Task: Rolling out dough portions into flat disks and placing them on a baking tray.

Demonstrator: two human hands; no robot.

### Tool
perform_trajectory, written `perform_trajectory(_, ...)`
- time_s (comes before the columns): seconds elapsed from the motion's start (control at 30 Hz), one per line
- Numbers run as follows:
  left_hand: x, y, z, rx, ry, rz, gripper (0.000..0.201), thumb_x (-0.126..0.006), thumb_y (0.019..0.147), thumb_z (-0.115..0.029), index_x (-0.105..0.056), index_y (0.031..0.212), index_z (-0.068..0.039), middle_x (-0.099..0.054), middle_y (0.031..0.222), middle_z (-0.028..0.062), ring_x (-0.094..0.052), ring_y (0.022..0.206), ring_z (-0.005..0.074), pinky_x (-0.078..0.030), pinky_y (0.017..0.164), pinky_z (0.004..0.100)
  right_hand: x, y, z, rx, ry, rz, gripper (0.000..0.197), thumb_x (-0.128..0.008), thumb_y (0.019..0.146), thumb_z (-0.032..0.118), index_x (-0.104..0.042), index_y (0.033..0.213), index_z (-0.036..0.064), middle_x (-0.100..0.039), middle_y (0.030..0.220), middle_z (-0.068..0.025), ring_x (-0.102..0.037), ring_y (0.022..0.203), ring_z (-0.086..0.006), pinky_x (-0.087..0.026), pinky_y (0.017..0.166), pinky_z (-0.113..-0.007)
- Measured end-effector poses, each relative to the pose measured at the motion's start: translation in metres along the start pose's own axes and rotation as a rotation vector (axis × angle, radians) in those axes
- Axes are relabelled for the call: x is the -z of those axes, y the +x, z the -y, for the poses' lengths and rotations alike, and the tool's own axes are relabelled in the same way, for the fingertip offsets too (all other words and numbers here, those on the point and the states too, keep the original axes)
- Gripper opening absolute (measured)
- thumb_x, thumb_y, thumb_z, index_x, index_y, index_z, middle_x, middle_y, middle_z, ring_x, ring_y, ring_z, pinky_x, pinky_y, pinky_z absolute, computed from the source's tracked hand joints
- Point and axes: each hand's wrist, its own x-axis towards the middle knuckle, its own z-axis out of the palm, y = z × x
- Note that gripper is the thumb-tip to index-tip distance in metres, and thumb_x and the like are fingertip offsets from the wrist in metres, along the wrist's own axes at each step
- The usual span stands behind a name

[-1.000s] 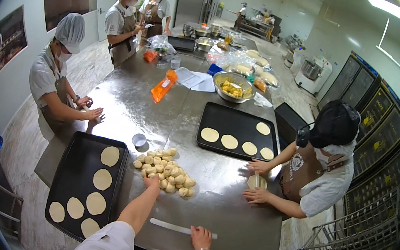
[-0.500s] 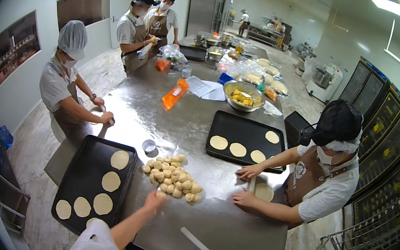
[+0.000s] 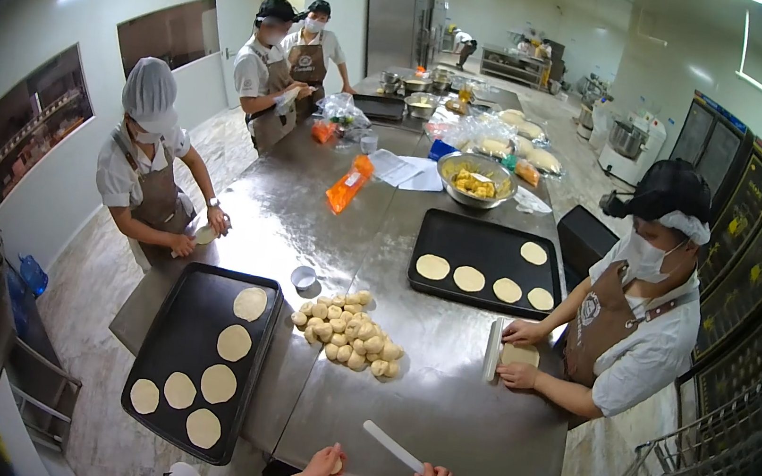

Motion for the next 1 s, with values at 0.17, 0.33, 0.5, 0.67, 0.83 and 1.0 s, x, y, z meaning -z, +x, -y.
perform_trajectory(0.17, -0.007, 0.013, -0.003, -0.218, 0.532, -0.218, 0.063, -0.052, 0.101, -0.060, -0.072, 0.089, -0.001, -0.070, 0.077, 0.0144, -0.071, 0.080, 0.0295, -0.055, 0.079, 0.0413, -0.003, 0.003, -0.002, -0.016, 0.008, 0.019, 0.028, -0.070, 0.079, 0.029, -0.063, 0.105, 0.0189, -0.057, 0.104, -0.0091, -0.056, 0.099, -0.0348, -0.044, 0.086, -0.054)
perform_trajectory(0.33, -0.019, 0.001, -0.002, -0.325, 0.847, -0.354, 0.071, -0.051, 0.095, -0.069, -0.074, 0.098, -0.002, -0.073, 0.086, 0.0198, -0.070, 0.094, 0.0422, -0.053, 0.087, 0.0495, -0.009, 0.000, -0.004, -0.026, -0.002, -0.010, 0.028, -0.071, 0.077, 0.029, -0.063, 0.103, 0.0200, -0.057, 0.103, -0.0087, -0.056, 0.098, -0.0341, -0.044, 0.084, -0.053)
perform_trajectory(0.5, -0.018, 0.002, 0.003, -0.107, 0.317, -0.193, 0.063, -0.056, 0.098, -0.061, -0.068, 0.123, -0.003, -0.074, 0.103, 0.0147, -0.071, 0.100, 0.0271, -0.056, 0.088, 0.0416, -0.009, 0.002, 0.001, -0.044, -0.005, -0.033, 0.027, -0.070, 0.075, 0.028, -0.062, 0.099, 0.0190, -0.056, 0.102, -0.0101, -0.055, 0.099, -0.0348, -0.044, 0.085, -0.052)
perform_trajectory(0.67, 0.000, 0.019, 0.016, -0.259, 0.279, -0.080, 0.042, -0.071, 0.094, -0.041, -0.072, 0.114, -0.004, -0.075, 0.106, 0.0131, -0.071, 0.100, 0.0224, -0.056, 0.088, 0.0383, -0.004, 0.010, 0.003, -0.075, 0.031, 0.004, 0.025, -0.070, 0.073, 0.026, -0.065, 0.097, 0.0190, -0.056, 0.101, -0.0103, -0.054, 0.099, -0.0347, -0.043, 0.086, -0.051)
perform_trajectory(0.83, -0.002, -0.005, -0.023, -0.399, 0.676, -0.290, 0.051, -0.086, 0.079, -0.045, -0.074, 0.104, -0.002, -0.075, 0.099, 0.0138, -0.072, 0.093, 0.0256, -0.055, 0.083, 0.0386, -0.006, 0.003, 0.000, -0.072, 0.044, -0.012, 0.027, -0.071, 0.071, 0.025, -0.067, 0.096, 0.0177, -0.056, 0.100, -0.0109, -0.054, 0.098, -0.0344, -0.043, 0.086, -0.051)
perform_trajectory(1.0, 0.008, 0.003, -0.024, -0.385, 0.702, -0.307, 0.054, -0.079, 0.085, -0.054, -0.075, 0.100, -0.002, -0.075, 0.095, 0.0125, -0.072, 0.089, 0.0259, -0.054, 0.079, 0.0391, 0.028, 0.010, 0.014, -0.058, 0.059, 0.111, 0.038, -0.069, 0.085, 0.033, -0.065, 0.117, 0.0130, -0.061, 0.112, -0.0154, -0.057, 0.105, -0.0393, -0.047, 0.091, -0.056)
